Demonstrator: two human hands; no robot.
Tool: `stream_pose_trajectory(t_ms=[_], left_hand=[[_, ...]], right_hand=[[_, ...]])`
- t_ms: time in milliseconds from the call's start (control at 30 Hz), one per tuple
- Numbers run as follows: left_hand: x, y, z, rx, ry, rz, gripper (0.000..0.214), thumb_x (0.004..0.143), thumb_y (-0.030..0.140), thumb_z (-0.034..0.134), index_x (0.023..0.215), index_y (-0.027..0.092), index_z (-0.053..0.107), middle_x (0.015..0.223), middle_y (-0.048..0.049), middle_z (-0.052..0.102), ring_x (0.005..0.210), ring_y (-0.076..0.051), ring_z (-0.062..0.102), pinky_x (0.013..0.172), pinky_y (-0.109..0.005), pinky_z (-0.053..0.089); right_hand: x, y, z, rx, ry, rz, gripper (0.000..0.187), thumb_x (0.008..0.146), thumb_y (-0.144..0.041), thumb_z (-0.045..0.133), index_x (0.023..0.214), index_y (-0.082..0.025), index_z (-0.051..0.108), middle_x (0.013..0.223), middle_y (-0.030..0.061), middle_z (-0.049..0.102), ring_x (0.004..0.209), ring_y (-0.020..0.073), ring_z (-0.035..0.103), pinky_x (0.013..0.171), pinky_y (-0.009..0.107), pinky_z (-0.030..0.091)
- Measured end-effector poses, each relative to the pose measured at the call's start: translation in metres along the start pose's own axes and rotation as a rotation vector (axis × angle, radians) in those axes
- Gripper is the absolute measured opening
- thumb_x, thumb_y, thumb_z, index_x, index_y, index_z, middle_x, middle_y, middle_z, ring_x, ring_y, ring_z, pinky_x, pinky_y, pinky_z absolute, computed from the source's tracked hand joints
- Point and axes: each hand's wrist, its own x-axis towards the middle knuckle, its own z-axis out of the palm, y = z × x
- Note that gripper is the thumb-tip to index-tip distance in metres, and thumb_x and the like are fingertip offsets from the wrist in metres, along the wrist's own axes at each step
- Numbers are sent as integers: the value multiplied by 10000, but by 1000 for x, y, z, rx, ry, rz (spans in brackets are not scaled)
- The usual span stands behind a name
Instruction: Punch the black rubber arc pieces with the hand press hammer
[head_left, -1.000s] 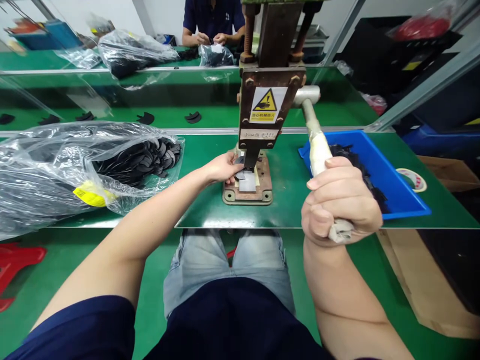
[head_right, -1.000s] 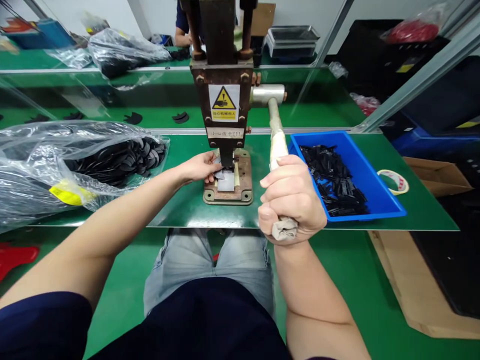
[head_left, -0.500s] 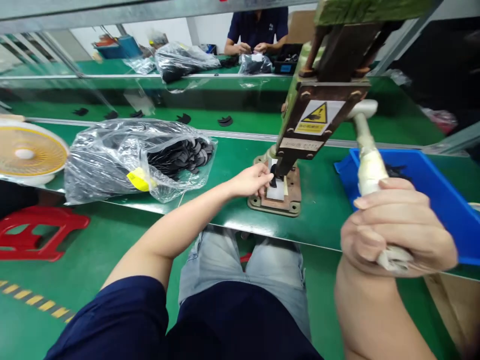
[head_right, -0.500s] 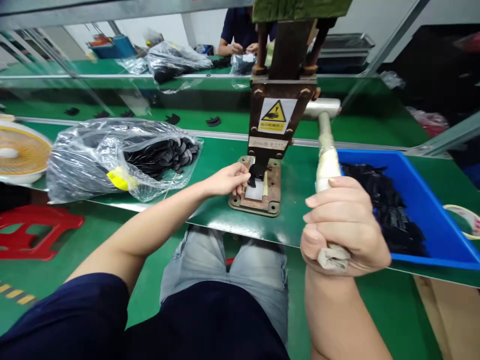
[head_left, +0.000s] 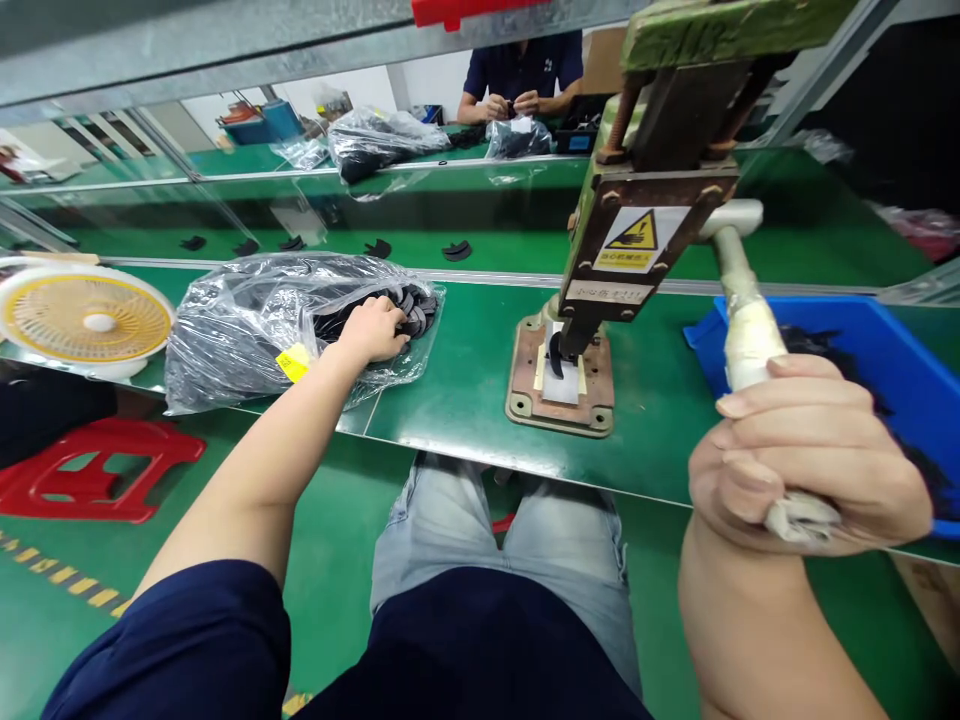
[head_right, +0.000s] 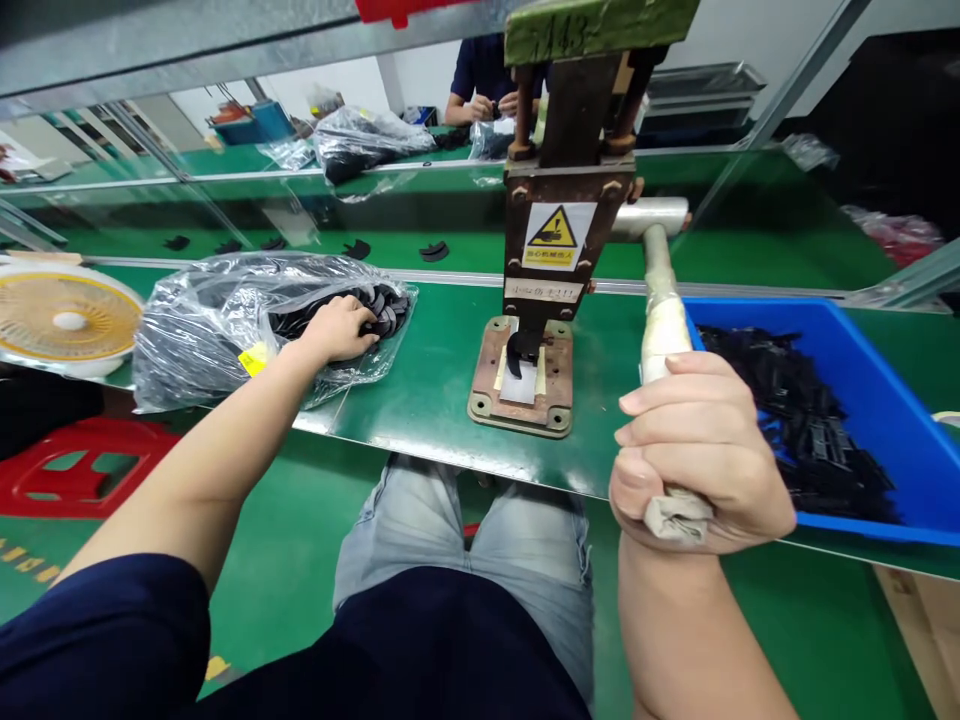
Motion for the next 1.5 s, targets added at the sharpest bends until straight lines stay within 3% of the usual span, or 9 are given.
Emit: stream_pose_trajectory(t_ms=[200,433,600,733,833,933,1067,1267,1500], left_hand=[[12,26,2,100,-24,-43,592,911,468,656,1358,85,715,1461,-278,574,1377,-452,486,1126,-534,384],[-6,37,3,43,136,-13,428,951,325,521,1219,96,764,1362,-282,634,1321,-447,507,1115,-584,346],[-17,44,-14,-103,235,-70,456,964,339,500,1260,95,747,1375,-299,621,1330,-490,507,1106,-631,361],[-22,71,-24,-289,291,-81,418,1050,358,440,1305,135,685,1349,-234,647,1274,-412,601,1085,-518,443],[-27,104,-15,-447,226,-2,369,1105,376,396,1256,155,649,1209,-187,713,1142,-336,683,996,-419,504],[-33,135,4,-569,123,101,259,1079,371,508,1181,171,637,1110,-165,750,1049,-313,724,912,-387,529],[-36,153,20,-827,26,107,143,1023,365,632,1061,228,621,943,-70,777,846,-239,745,748,-323,533],[-26,166,0,-1312,-97,30,234,1060,450,619,979,241,551,596,44,655,498,-127,599,526,-228,432],[-1,199,-6,-1531,-188,111,311,956,422,805,872,199,604,655,-9,695,532,-124,638,539,-237,467]], right_hand=[[1,1,-2,33,-17,-32,468,875,-410,767,587,-220,451,599,-75,637,667,136,713,915,498,607],[2,0,2,50,7,-38,466,874,-397,762,597,-218,433,594,-81,627,672,125,701,921,481,597],[2,-2,3,17,-14,-28,457,882,-441,748,613,-230,444,589,-96,618,662,121,688,925,482,606],[3,-5,4,-6,-12,-20,468,897,-451,736,624,-227,428,591,-95,596,656,114,677,925,475,608],[3,-5,6,-2,6,-35,487,893,-455,739,621,-221,410,577,-94,578,638,115,664,909,472,604],[4,-5,6,5,9,-33,496,889,-445,747,618,-214,402,570,-94,573,637,111,661,914,468,598],[4,-7,5,8,-2,-20,498,889,-441,748,620,-212,396,576,-93,567,651,106,664,932,459,592],[4,3,13,40,91,-89,599,855,-451,767,572,-197,304,490,-97,452,575,94,613,859,418,599],[5,11,21,91,164,-125,649,806,-473,784,562,-188,254,462,-89,398,518,95,554,797,393,578]])
